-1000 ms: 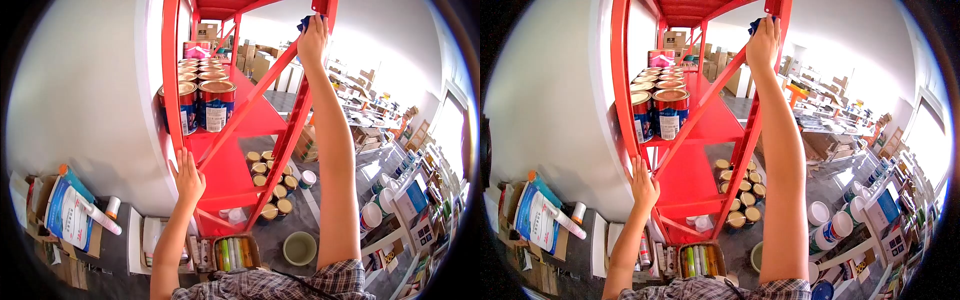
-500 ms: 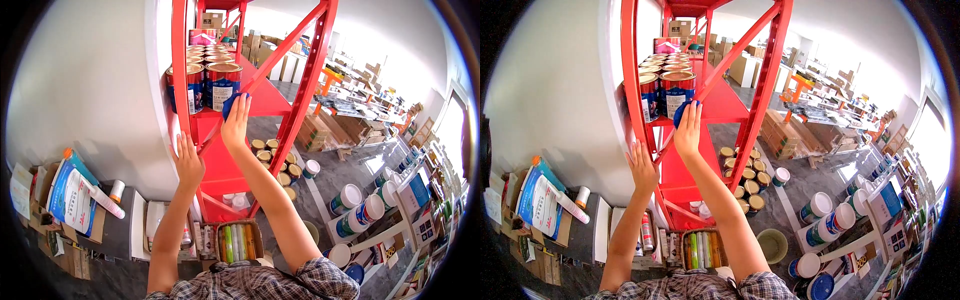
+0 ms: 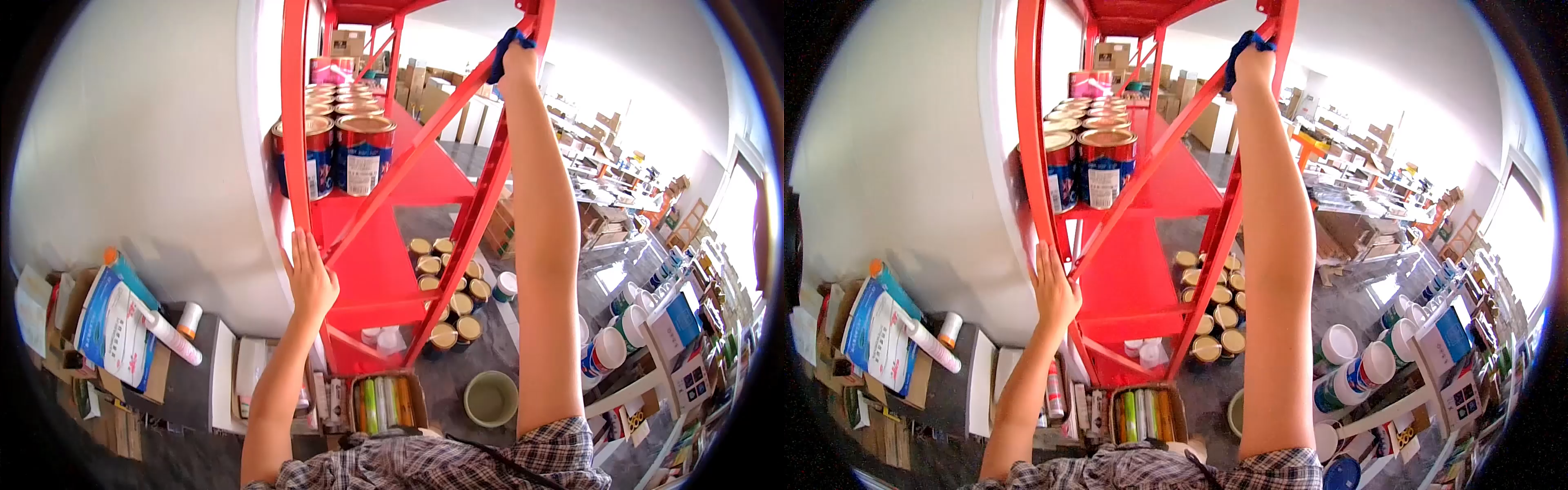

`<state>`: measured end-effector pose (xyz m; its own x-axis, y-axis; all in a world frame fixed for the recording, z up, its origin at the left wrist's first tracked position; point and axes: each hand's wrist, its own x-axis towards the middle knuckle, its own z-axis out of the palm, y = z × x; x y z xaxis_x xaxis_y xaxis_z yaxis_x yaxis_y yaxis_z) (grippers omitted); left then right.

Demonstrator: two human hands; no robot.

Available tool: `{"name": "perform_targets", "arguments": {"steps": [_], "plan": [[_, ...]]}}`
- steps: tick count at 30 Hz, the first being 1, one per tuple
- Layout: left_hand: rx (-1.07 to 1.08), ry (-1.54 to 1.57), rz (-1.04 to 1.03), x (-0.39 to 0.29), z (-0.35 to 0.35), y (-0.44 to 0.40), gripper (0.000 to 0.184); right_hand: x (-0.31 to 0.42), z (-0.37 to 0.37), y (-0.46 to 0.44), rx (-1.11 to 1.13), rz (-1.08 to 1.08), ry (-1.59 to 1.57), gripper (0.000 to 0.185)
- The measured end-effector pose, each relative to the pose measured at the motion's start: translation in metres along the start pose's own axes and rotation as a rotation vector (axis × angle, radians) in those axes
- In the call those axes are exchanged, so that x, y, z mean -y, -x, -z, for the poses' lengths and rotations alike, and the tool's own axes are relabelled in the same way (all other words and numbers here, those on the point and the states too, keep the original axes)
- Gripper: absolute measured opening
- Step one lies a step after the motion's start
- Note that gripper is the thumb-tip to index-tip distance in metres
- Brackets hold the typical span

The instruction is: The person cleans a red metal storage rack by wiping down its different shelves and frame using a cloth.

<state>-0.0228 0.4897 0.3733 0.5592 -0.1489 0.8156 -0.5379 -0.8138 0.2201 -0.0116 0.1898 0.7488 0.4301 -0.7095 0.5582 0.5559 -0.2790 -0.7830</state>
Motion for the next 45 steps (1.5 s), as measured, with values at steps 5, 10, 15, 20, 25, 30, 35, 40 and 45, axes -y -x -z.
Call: {"name": "perform_targets", "arguments": {"steps": [5,10,15,20,25,30,35,40,45], "plan": [[-0.002,0.070,-0.041,0.007,0.004,0.002,0.076,-0.064,-0.023,0.053,-0.136,0.172,0.199,0.026],[0.025,0.140,-0.049,0.017,-0.001,0.005,0.077,-0.179,-0.043,0.198,0.040,0.278,0.108,0.035],[-0.056,0.346,-0.159,0.029,-0.001,0.004,0.078,-0.258,-0.059,0.349,0.185,-0.032,0.104,0.052],[0.091,0.469,-0.112,0.040,0.020,0.002,0.079,-0.308,-0.056,0.414,0.423,-0.161,0.047,0.042],[0.099,0.491,-0.100,0.035,0.005,0.019,0.083,-0.392,-0.048,0.421,0.734,-0.277,-0.326,0.034],[0.039,0.480,-0.080,0.015,-0.015,0.039,0.074,-0.331,0.000,0.402,0.978,-0.451,-0.129,0.023],[0.066,0.421,-0.059,-0.003,-0.031,0.071,0.071,-0.323,0.079,0.441,0.934,-0.562,-0.116,0.035],[0.122,0.372,-0.004,-0.004,-0.035,0.110,0.071,-0.346,0.163,0.427,0.613,-1.124,-0.201,0.029],[0.041,0.200,0.025,-0.013,-0.021,0.084,0.074,-0.310,0.127,0.315,0.492,-1.037,-0.538,0.028]]}}
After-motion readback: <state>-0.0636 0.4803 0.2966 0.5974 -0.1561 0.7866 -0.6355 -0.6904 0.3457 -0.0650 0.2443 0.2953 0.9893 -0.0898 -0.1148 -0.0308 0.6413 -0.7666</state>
